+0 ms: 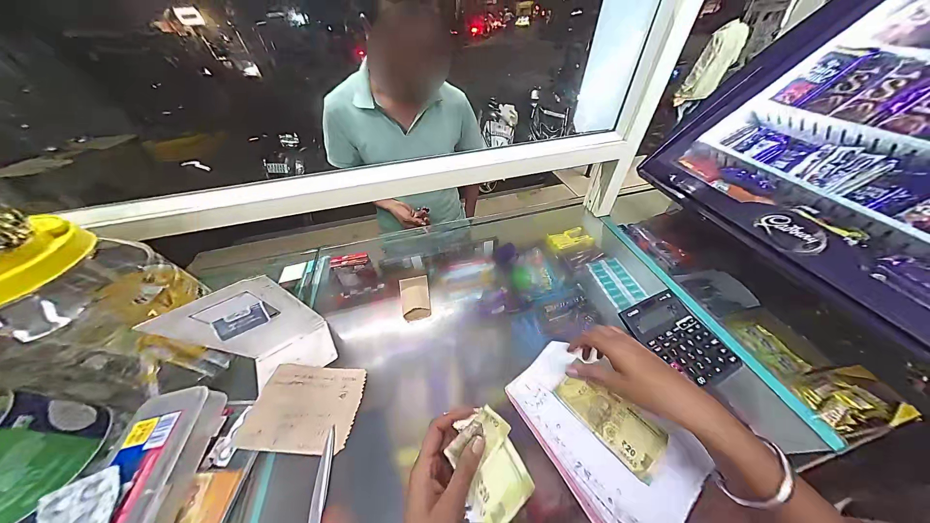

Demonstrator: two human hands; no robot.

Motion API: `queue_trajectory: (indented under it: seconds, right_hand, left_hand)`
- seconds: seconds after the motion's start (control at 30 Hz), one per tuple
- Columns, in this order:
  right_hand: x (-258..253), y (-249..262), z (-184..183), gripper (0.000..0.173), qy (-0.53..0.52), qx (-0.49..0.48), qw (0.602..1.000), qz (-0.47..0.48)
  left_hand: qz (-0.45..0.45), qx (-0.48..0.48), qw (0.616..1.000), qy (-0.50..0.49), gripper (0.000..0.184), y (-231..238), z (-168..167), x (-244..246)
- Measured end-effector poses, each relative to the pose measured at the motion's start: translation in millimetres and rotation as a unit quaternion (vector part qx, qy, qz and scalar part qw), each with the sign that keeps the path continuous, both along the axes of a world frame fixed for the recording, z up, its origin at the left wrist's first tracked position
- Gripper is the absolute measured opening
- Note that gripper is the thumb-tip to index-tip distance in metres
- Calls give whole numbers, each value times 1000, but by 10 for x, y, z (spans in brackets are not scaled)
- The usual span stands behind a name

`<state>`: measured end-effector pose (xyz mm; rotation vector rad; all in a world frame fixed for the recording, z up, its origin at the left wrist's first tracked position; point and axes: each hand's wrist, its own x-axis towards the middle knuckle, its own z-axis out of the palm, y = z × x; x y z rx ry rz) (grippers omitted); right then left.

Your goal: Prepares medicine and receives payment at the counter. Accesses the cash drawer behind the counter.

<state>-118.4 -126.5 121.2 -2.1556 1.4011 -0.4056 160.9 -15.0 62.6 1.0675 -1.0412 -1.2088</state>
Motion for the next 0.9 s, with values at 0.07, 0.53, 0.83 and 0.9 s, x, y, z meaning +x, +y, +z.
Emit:
queue_trajectory:
  seconds: [0.07, 0.53, 0.83, 0.9]
  right_hand:
    - [-139, 199, -156, 47, 66, 31, 994, -76]
    - [-96, 925, -484, 30, -138, -57, 977, -149]
    - [-54, 1141, -450, 24, -355, 174, 916, 61]
    - [-198, 985, -422, 22, -374, 221, 894, 110]
  left_hand:
    - [-15, 4, 1000, -16, 15, 74, -28, -11]
    - [-138, -49, 986, -86, 27, 277, -101, -199]
    - [-8, -104, 991, -83, 19, 340, -90, -753]
    - [19, -137, 979, -152, 22, 307, -88, -925]
